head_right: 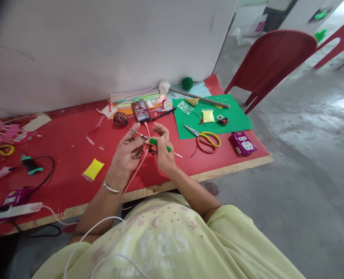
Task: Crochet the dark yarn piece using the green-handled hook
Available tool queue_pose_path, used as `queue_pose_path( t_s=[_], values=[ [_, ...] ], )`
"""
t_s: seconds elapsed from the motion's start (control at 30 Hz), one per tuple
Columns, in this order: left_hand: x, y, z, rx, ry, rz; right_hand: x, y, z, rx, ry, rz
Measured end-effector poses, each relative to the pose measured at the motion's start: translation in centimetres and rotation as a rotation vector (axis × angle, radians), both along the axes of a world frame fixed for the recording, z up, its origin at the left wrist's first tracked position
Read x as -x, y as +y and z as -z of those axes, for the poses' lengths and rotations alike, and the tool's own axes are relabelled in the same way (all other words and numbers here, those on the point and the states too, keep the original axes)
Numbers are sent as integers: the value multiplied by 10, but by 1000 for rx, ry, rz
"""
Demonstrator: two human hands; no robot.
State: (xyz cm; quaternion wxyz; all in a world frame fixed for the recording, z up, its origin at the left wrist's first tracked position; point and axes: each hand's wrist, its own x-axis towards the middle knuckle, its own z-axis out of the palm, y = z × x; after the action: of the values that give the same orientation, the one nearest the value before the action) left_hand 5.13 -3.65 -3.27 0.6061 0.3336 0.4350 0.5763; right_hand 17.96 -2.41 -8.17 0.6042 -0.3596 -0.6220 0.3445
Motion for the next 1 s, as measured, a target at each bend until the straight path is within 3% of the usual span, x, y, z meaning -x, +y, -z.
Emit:
queue_pose_path(
  t_s=[0.13,0.33,0.5,0.63,0.73,0.87,0.93,1.0],
  values=[
    [26,0,-8,128,-5,201,-33,14,-2,-84,-40,-94],
    [32,2,-14,102,53,247,-66,27,-11,-250,-236,-229],
    [40,6,-14,88,125,358,-83,34,-36,-369,-406,-361],
    [42,10,-13,79,177,454,-89,38,-47,-260,-357,-537],
    [28,7,-8,-48,299,361,-75,32,-35,47,-115,-587],
    [-3,-1,5,-264,670,-114,-34,9,-5,468,267,-370],
    [-15,-3,11,-274,683,-209,-16,-2,5,484,374,-130],
    [-21,-1,14,-212,504,-189,-5,-7,8,449,355,-51]
  ],
)
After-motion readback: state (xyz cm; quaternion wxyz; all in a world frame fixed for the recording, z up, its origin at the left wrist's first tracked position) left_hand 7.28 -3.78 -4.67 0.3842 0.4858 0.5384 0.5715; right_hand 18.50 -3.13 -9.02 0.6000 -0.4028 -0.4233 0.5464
